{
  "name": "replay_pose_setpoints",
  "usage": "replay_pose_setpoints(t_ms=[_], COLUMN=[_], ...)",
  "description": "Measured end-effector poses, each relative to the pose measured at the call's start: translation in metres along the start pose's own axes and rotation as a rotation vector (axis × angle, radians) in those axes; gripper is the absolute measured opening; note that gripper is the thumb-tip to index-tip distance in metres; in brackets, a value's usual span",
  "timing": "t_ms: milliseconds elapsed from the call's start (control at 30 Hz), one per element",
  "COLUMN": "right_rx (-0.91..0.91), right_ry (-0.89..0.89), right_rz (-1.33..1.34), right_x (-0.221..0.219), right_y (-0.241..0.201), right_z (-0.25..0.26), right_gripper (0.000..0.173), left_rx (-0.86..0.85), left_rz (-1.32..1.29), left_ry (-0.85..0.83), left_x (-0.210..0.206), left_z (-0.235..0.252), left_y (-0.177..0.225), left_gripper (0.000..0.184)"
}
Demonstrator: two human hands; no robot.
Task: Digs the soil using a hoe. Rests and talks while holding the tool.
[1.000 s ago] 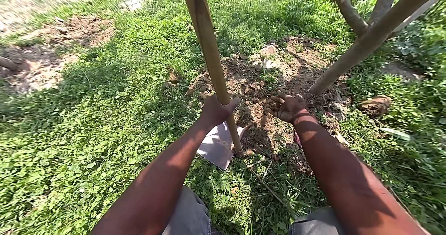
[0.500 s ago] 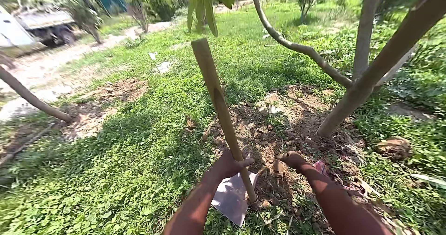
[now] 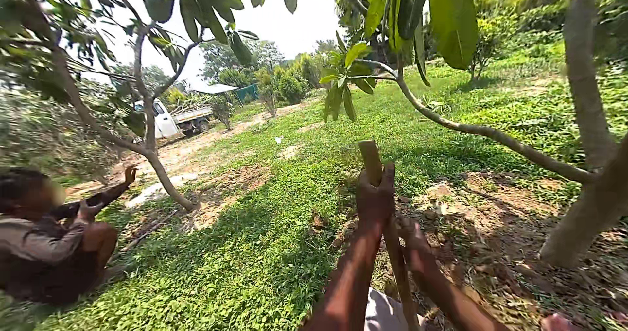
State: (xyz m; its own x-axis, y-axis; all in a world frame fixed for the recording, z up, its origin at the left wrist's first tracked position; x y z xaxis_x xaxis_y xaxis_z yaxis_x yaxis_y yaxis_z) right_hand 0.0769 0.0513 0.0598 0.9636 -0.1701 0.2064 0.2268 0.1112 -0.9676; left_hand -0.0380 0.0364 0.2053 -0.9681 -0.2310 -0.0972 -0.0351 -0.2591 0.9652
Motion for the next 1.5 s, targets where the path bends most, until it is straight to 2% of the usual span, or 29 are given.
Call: replay_pose_setpoints(t_ms=[33, 100, 133, 200, 300, 367, 433, 467, 500, 567, 600, 633, 700, 800, 867, 967, 1033, 1133, 1200, 1267, 1400, 1500], right_rx=[-0.001, -0.068, -0.122, -0.223, -0.202, -0.195, -0.126, -0.05, 0.042, 0.026, -0.015, -0.021, 0.053, 0.119, 0.193, 0.265, 0.328, 0.31, 0.286, 0.293, 0.358, 0.32], right_ry=[-0.112, -0.326, -0.32, -0.127, 0.154, 0.253, 0.286, 0.248, 0.137, -0.183, -0.32, -0.394, -0.425, -0.225, -0.186, -0.42, -0.578, -0.664, -0.722, -0.791, -0.905, -1.034], right_rz=[0.082, 0.185, 0.172, 0.138, 0.156, 0.132, 0.078, 0.02, -0.046, -0.05, -0.001, 0.029, 0.078, 0.194, 0.175, 0.149, 0.197, 0.255, 0.264, 0.261, 0.255, 0.174], right_x=[-0.018, -0.02, -0.008, 0.025, 0.065, 0.072, 0.058, 0.041, 0.019, -0.018, -0.027, -0.032, -0.028, -0.006, 0.005, -0.004, -0.009, -0.009, -0.008, -0.012, -0.022, -0.021], right_y=[-0.007, -0.012, -0.012, -0.013, -0.012, -0.014, -0.019, -0.02, -0.019, -0.025, -0.024, -0.02, -0.02, -0.042, -0.051, -0.057, -0.054, -0.052, -0.048, -0.042, -0.026, -0.01], right_z=[-0.011, -0.007, 0.005, 0.036, 0.071, 0.078, 0.064, 0.046, 0.024, -0.012, -0.014, -0.007, 0.011, 0.028, 0.022, -0.01, -0.017, -0.011, -0.009, -0.008, -0.006, -0.004], right_gripper=[0.053, 0.063, 0.061, 0.056, 0.059, 0.066, 0.068, 0.064, 0.056, 0.039, 0.039, 0.049, 0.062, 0.06, 0.058, 0.049, 0.055, 0.053, 0.059, 0.068, 0.075, 0.081], left_rx=[0.012, 0.038, 0.036, 0.027, 0.004, -0.04, -0.126, -0.165, -0.199, -0.256, -0.332, -0.387, -0.349, -0.289, -0.258, -0.204, -0.217, -0.171, -0.154, -0.207, -0.251, -0.262], left_rz=[0.004, 0.017, 0.029, 0.047, 0.004, -0.001, -0.021, -0.033, -0.026, 0.067, 0.115, 0.118, 0.011, -0.073, -0.079, -0.002, 0.044, 0.0, -0.019, -0.076, -0.248, -0.311], left_ry=[0.002, 0.005, -0.009, -0.053, 0.025, 0.116, 0.173, 0.188, 0.206, 0.265, 0.308, 0.318, 0.288, 0.245, 0.219, 0.185, 0.203, 0.117, 0.065, 0.118, 0.144, 0.141], left_x=[-0.005, -0.003, 0.0, 0.006, 0.009, 0.004, -0.004, -0.007, -0.009, -0.01, -0.01, -0.007, 0.003, 0.013, 0.012, -0.001, -0.007, -0.001, 0.002, 0.001, 0.005, 0.01], left_z=[0.0, 0.002, 0.004, 0.004, -0.005, -0.008, -0.009, -0.011, -0.014, -0.024, -0.023, -0.019, -0.014, -0.014, -0.016, -0.02, -0.023, -0.025, -0.024, -0.012, 0.001, 0.004], left_y=[0.002, 0.001, 0.001, 0.006, 0.018, 0.025, 0.029, 0.029, 0.03, 0.038, 0.044, 0.046, 0.048, 0.05, 0.047, 0.046, 0.048, 0.049, 0.048, 0.049, 0.056, 0.058], left_gripper=[0.07, 0.071, 0.07, 0.067, 0.068, 0.068, 0.067, 0.07, 0.073, 0.077, 0.076, 0.077, 0.08, 0.078, 0.072, 0.062, 0.061, 0.057, 0.054, 0.047, 0.034, 0.033])
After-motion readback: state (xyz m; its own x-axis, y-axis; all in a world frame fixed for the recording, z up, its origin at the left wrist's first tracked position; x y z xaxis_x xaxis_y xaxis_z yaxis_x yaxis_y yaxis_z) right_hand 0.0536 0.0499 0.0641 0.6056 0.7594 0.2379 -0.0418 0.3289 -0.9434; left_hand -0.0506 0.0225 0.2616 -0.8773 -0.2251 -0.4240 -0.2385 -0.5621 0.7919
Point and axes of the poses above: each hand's wrist, its own z-axis towards the middle knuckle, its own x-axis out of the back of the hand, y = z × x, the point moved 3 cm from there along z, towards the middle knuckle, and after that the axes turned 15 degrees about -z, right-handed, at the moved point
